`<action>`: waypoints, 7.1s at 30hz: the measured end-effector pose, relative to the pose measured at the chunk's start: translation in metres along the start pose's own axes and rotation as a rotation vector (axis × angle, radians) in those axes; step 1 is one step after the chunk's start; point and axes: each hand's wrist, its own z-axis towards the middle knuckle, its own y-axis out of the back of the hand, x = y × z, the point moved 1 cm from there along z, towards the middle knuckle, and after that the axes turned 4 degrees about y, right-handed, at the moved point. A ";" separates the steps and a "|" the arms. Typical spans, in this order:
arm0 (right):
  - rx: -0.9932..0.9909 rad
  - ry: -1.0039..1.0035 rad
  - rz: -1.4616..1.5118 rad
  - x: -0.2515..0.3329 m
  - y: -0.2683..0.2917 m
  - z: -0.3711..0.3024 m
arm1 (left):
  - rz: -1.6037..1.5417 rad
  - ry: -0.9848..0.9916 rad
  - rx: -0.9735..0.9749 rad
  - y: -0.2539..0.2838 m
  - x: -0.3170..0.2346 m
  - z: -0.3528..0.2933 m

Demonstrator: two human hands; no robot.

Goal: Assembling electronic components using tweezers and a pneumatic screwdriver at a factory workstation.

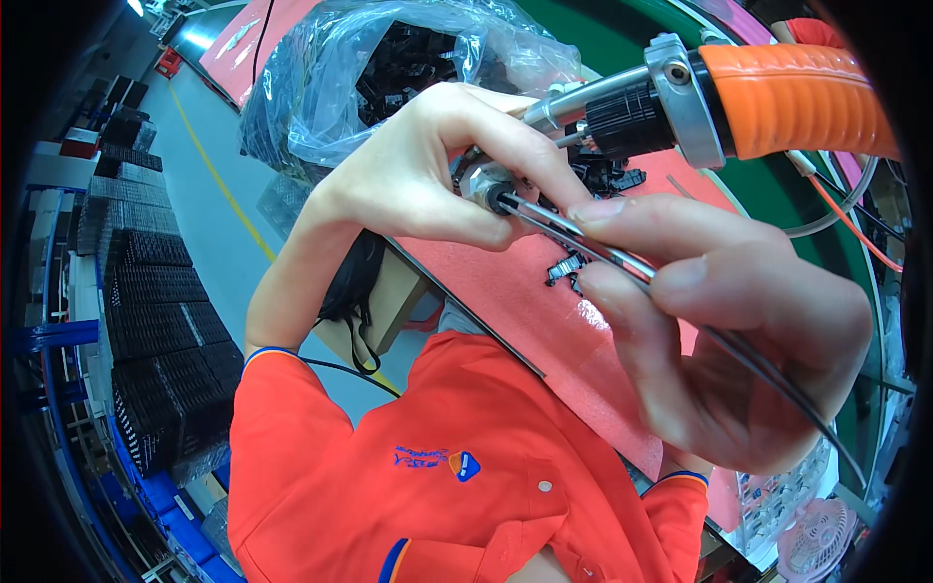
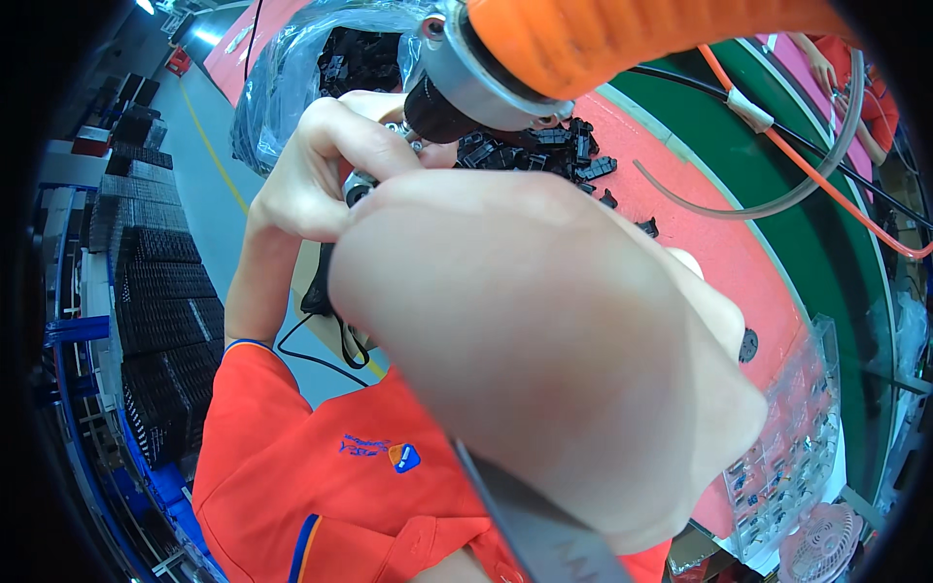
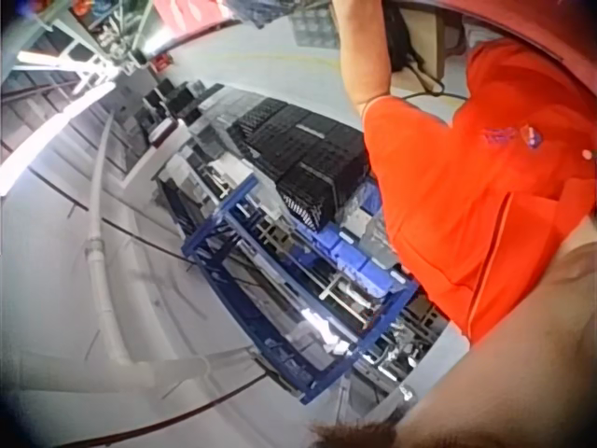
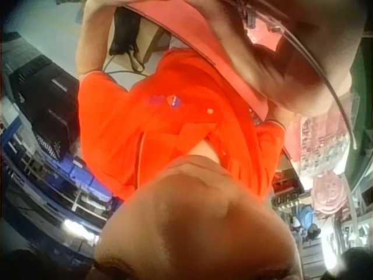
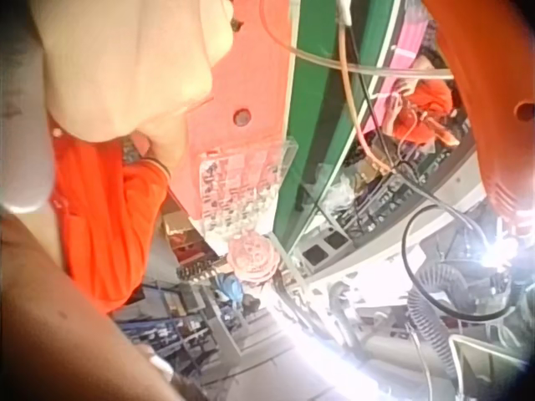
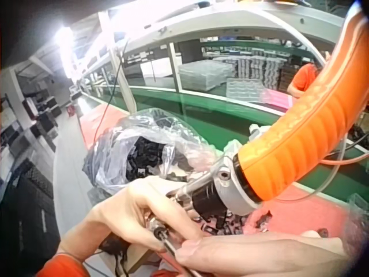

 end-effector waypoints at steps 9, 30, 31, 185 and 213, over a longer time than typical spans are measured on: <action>0.034 -0.005 -0.070 -0.002 -0.001 0.008 | -0.001 -0.012 -0.014 0.001 -0.001 0.001; -0.240 0.032 -0.006 -0.002 -0.010 -0.009 | 0.081 -0.064 -0.023 -0.002 -0.002 0.006; -0.240 0.033 -0.005 -0.002 -0.006 -0.005 | 0.077 -0.069 -0.032 -0.002 -0.001 0.006; -0.344 -0.224 -0.678 0.050 -0.006 -0.071 | -0.525 -0.383 -0.371 -0.138 0.043 0.084; -1.090 -0.162 -0.275 0.034 0.005 -0.107 | -0.635 -0.178 -0.316 -0.147 0.042 0.067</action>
